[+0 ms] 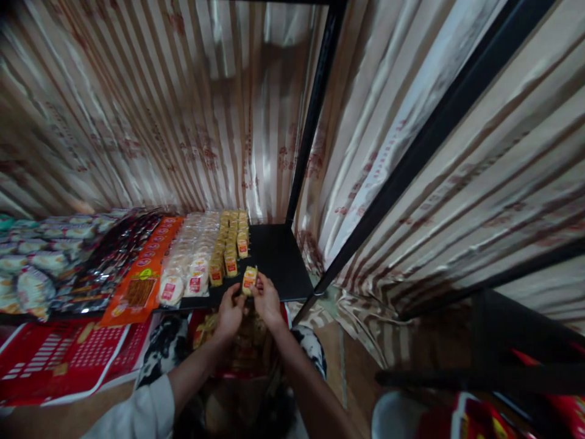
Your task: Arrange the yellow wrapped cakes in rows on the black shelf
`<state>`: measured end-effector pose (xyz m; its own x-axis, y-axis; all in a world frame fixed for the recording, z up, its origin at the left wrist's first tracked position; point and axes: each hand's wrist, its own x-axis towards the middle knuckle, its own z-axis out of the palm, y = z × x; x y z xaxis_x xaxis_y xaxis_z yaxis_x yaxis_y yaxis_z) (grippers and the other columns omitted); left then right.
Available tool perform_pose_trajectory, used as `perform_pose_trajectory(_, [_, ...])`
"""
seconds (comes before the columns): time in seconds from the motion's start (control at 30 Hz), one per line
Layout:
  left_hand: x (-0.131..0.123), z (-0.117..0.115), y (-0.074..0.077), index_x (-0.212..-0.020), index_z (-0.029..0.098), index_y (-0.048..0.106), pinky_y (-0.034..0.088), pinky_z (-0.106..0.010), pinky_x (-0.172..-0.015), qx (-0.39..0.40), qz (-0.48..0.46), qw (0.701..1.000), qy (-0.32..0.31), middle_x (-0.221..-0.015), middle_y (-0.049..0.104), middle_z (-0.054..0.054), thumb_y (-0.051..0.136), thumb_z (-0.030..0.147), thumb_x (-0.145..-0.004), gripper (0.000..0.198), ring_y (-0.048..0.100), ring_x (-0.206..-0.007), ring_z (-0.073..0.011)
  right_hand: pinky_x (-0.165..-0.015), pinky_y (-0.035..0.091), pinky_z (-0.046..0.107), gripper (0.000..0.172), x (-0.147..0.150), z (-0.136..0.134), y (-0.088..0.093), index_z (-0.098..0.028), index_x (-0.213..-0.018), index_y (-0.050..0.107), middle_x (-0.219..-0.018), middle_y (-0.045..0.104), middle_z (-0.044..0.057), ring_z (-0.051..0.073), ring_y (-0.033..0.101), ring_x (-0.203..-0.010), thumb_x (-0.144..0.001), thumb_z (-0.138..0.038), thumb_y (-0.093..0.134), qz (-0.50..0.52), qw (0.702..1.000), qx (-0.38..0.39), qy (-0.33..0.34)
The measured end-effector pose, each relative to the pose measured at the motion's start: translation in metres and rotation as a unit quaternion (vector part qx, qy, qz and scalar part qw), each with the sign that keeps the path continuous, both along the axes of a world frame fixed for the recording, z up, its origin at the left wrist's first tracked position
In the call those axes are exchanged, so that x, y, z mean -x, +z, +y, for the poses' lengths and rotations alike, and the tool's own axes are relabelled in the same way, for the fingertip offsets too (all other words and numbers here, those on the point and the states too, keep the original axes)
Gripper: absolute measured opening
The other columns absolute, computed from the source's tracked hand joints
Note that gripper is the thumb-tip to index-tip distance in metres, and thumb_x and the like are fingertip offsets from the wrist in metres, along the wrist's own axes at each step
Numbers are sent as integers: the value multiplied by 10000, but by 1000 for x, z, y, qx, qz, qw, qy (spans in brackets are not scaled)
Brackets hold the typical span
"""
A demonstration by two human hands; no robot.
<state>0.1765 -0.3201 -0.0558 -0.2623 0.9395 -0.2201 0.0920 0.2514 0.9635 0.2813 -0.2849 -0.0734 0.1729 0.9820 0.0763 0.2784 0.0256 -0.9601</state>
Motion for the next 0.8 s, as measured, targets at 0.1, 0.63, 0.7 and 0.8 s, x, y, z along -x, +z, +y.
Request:
perform_pose_trajectory(0.1, [-6, 8, 4, -1202, 156, 516, 531, -250, -775, 1, 7, 1000, 2, -1298, 511, -129, 441, 229, -833, 384, 583, -1060, -180, -751, 538, 336, 423, -2, 25, 4, -199, -1128, 611, -948, 629, 62, 190, 623, -818, -709, -222, 556, -29, 999, -8, -10])
perform_pose_trajectory(0.63, [-20, 79, -3, -1405, 103, 300, 193, -272, -1141, 1, -78, 996, -43, -1503, 259, -92, 336, 291, -917, 525, 237, -1381, -134, -807, 509, 314, 522, 19, 101, -4, -227, -1242, 549, -1044, 596, 69, 182, 597, -880, -732, -131, 496, -113, 993, -13, 45])
perform_pose_trajectory(0.7, [-20, 79, -1, -1399, 106, 315, 180, -265, -1144, -1, -70, 997, -38, -1504, 258, -83, 333, 268, -915, 511, 229, -1383, -128, -835, 501, 318, 558, 19, 104, -7, -232, -1278, 518, -1068, 593, 67, 179, 594, -906, -733, -119, 488, -116, 991, -11, 58])
perform_pose_trajectory(0.8, [-21, 78, -1, -1390, 141, 340, 157, -262, -1149, -10, -64, 997, -33, -1502, 270, -57, 345, 259, -910, 495, 221, -1385, -122, -880, 486, 330, 565, 18, 107, -12, -249, -1287, 508, -1086, 604, 54, 179, 584, -957, -738, -119, 486, -115, 991, -19, 62])
